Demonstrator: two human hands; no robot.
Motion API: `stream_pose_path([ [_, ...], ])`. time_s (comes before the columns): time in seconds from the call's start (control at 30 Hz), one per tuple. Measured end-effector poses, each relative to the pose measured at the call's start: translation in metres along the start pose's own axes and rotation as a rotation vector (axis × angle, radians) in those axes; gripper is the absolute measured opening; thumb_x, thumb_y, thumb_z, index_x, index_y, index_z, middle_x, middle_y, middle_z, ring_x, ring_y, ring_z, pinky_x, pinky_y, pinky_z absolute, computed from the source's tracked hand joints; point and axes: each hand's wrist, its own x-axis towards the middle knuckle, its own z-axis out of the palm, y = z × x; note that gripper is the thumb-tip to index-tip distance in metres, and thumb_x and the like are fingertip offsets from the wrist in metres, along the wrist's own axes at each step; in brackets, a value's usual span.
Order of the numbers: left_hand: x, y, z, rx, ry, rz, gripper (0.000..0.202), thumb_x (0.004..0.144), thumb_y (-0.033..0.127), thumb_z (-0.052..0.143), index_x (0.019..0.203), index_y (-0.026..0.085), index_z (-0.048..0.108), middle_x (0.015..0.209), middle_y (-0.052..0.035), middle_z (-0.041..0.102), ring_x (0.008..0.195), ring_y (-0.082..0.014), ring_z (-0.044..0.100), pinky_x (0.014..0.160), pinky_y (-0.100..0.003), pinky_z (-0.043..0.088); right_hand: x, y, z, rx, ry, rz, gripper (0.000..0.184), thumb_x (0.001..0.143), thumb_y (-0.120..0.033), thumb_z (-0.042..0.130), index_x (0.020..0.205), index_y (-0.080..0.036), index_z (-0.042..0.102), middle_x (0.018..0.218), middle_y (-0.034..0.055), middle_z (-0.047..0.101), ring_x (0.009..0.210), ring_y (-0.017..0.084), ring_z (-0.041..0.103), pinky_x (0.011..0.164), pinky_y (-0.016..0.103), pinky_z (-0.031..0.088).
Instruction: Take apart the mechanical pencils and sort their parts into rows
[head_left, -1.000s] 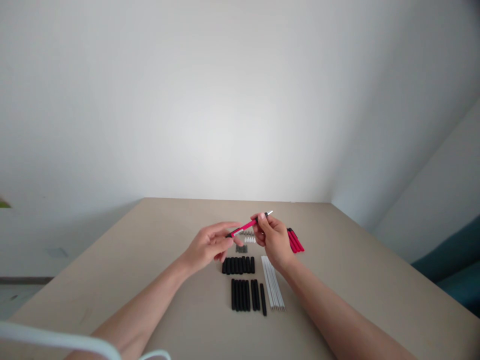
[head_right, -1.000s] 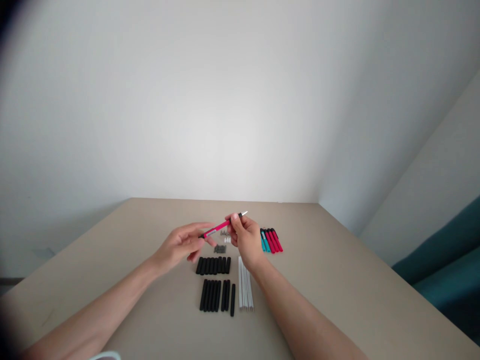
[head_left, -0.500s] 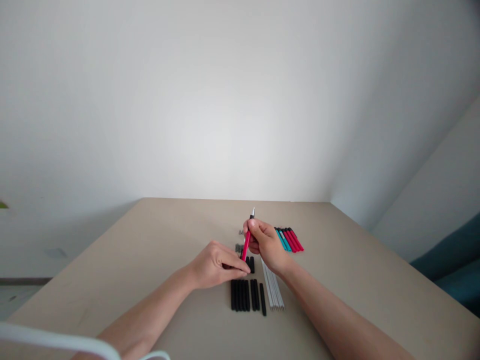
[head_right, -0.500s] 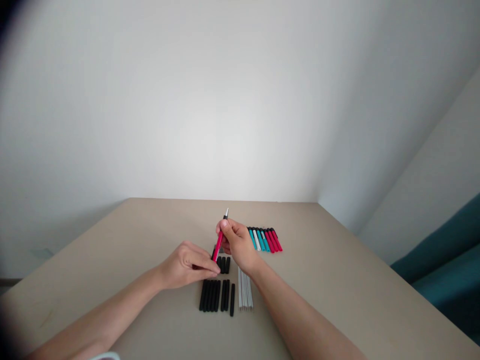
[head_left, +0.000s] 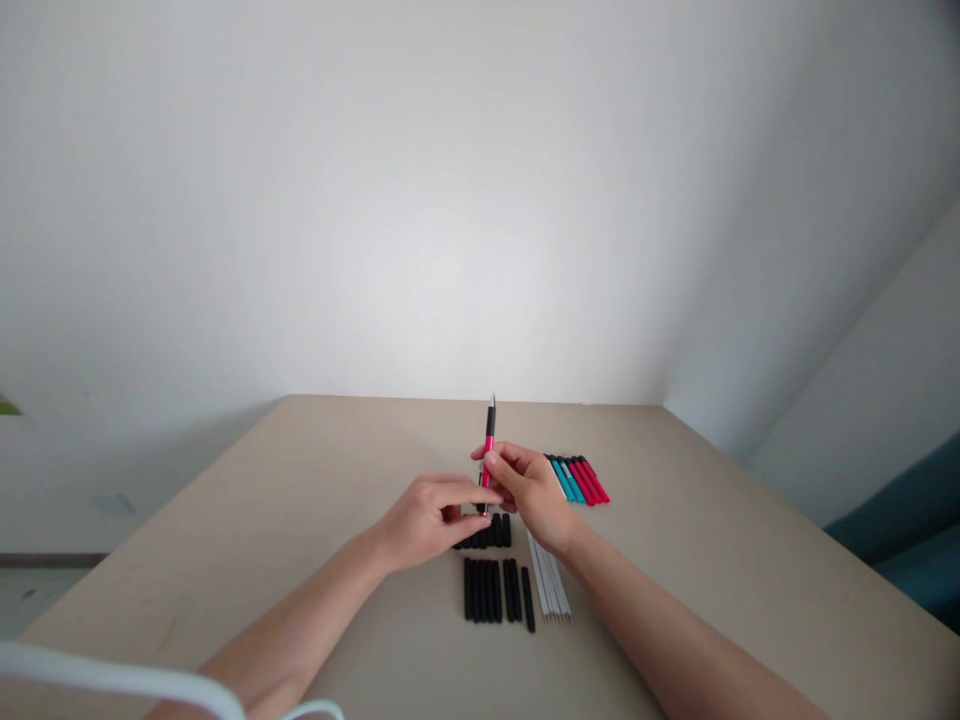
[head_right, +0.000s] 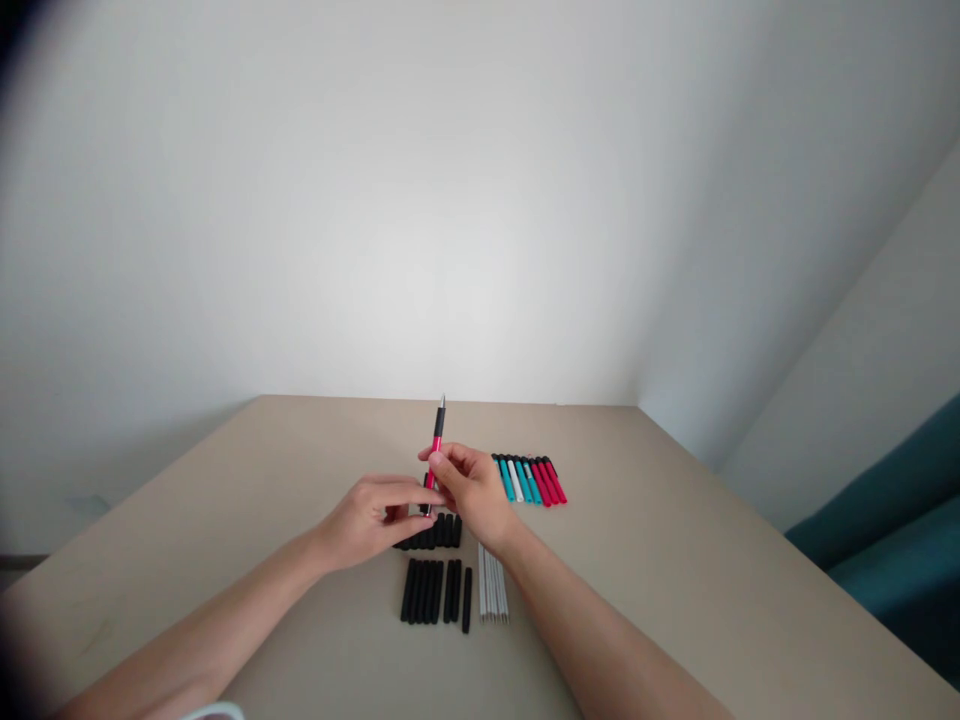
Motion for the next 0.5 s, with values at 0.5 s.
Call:
stream_pose_path([
  [0.5,0.012,-0.012,-0.007,-0.456,0.295,-0.423,0.053,0.084,0.044,0.050,0.127,0.013,0.050,0.093,-0.0112,0.066,0.074,-0.0180,0.060,0.041,-0.019,0.044,-0.003,-0.002,0.003,-0.060,0.004,-0.081,0.024,0.078,-0.034,0.061,0.090,-0.016,0.069,0.076,0.0047,0.066,0.043,0.005,0.038,0.036,0.019,0.028],
])
